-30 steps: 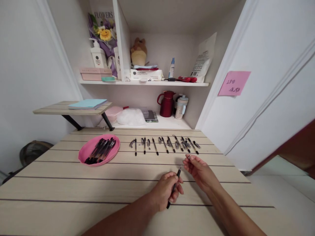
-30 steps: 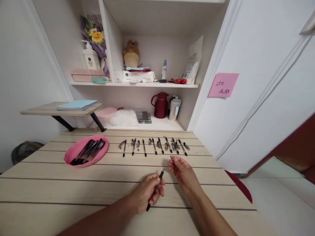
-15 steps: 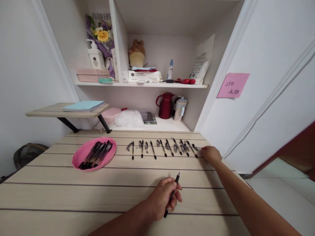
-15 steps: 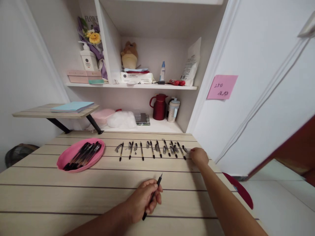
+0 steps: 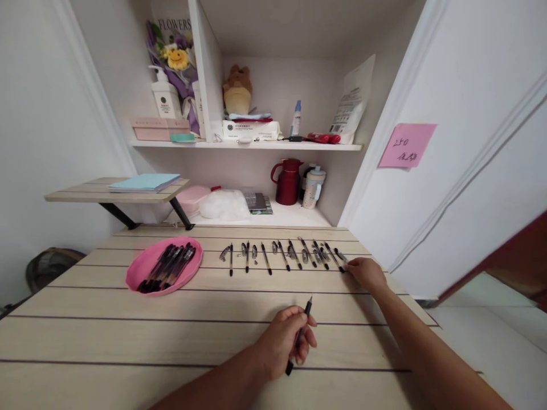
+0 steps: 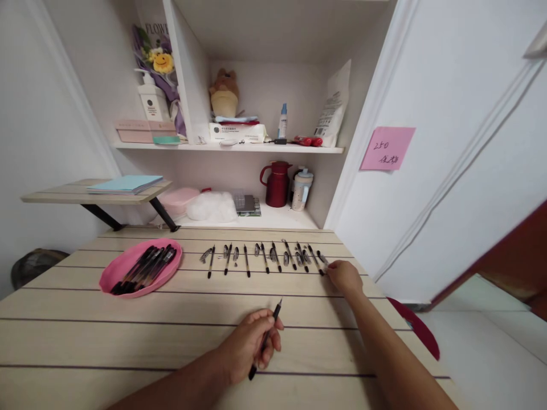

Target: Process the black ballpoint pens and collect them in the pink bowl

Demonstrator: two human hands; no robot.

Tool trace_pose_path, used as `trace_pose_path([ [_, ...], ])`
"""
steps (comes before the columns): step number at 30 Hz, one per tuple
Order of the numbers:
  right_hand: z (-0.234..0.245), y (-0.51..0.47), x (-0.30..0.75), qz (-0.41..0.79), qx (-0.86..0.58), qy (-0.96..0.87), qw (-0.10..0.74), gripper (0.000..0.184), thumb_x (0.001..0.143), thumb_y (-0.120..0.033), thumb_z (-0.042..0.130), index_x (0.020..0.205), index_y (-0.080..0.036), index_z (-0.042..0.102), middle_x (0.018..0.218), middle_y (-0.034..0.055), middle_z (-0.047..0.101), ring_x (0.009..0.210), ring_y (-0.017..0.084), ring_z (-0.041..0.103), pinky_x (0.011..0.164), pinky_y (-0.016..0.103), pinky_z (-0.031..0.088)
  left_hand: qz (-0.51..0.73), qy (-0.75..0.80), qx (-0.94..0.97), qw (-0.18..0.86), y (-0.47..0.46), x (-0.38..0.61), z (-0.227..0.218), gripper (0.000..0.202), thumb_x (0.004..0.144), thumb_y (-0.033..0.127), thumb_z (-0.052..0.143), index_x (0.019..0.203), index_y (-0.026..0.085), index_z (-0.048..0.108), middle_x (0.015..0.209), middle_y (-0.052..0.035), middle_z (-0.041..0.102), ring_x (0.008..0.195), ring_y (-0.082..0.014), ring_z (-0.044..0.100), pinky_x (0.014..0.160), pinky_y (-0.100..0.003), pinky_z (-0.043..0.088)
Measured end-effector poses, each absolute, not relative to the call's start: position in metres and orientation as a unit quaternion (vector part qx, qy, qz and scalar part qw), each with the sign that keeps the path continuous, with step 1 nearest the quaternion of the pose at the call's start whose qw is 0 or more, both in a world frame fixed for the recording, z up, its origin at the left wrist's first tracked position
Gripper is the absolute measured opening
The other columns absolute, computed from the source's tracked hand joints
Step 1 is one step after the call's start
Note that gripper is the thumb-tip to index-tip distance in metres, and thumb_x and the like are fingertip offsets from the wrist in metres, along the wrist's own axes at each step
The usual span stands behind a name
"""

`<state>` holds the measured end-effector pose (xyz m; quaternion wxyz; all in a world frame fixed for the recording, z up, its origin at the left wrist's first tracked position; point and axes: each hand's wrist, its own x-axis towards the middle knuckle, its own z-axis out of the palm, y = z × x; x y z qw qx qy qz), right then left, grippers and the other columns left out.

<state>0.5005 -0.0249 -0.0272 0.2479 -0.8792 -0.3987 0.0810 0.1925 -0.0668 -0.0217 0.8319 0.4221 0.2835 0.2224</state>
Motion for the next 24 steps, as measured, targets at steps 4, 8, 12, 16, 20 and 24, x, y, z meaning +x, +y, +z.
trace_pose_path([
  [4,-0.010,-0.045,0.470,0.108,-0.854,-0.417,0.291,0.023,0.073,-0.033,0.049,0.070,-0.016,0.065,0.069,0.0094,0.068,0.064,0.019,0.062,0.055,0.026,0.040,0.266,0.227,0.337,0.874,-0.066,0.192,-0.021,0.025,0.073,0.036,0.058,0.084,0.014,0.054,0.070,-0.0033,0.059,0.053,-0.0100,0.053,0.053,-0.023,0.038],
  [8,-0.004,-0.088,0.395,0.361,-0.706,-0.492,0.360,0.038,0.079,-0.048,0.043,0.063,-0.017,0.057,0.056,0.0042,0.062,0.045,0.012,0.051,0.043,0.023,0.032,0.316,0.193,0.254,0.893,-0.066,0.193,-0.016,0.023,0.072,0.034,0.064,0.085,0.016,0.057,0.099,-0.0080,0.060,0.085,-0.0160,0.057,0.077,-0.030,0.040],
  [12,-0.014,-0.123,0.332,0.496,-0.549,-0.528,0.417,0.026,0.070,-0.042,0.061,0.069,-0.017,0.056,0.056,-0.0023,0.056,0.044,0.008,0.042,0.044,0.020,0.028,0.340,0.196,0.239,0.888,-0.065,0.196,-0.016,0.027,0.071,0.036,0.065,0.090,0.018,0.059,0.106,-0.0084,0.058,0.093,-0.0184,0.054,0.082,-0.032,0.039],
  [16,-0.018,-0.118,0.345,0.416,-0.587,-0.531,0.447,0.021,0.072,-0.036,0.058,0.063,-0.019,0.052,0.052,-0.0041,0.051,0.046,0.009,0.041,0.047,0.022,0.031,0.320,0.208,0.251,0.890,-0.063,0.198,-0.020,0.042,0.071,0.041,0.064,0.107,0.021,0.054,0.121,-0.0111,0.050,0.107,-0.0221,0.050,0.086,-0.035,0.038],
  [20,-0.009,-0.089,0.423,0.172,-0.747,-0.527,0.367,0.019,0.075,-0.036,0.051,0.065,-0.020,0.056,0.055,-0.0006,0.057,0.053,0.015,0.050,0.053,0.025,0.035,0.298,0.247,0.291,0.875,-0.062,0.196,-0.018,0.050,0.073,0.048,0.058,0.113,0.019,0.050,0.126,-0.0149,0.046,0.109,-0.0229,0.049,0.087,-0.037,0.038],
  [24,-0.007,-0.064,0.494,-0.006,-0.869,-0.472,0.149,0.023,0.078,-0.035,0.046,0.075,-0.020,0.063,0.078,0.0087,0.067,0.073,0.022,0.060,0.058,0.028,0.038,0.260,0.306,0.483,0.778,-0.047,0.185,0.001,0.046,0.072,0.044,0.060,0.106,0.014,0.055,0.106,-0.0144,0.059,0.092,-0.0205,0.057,0.080,-0.034,0.041],
])
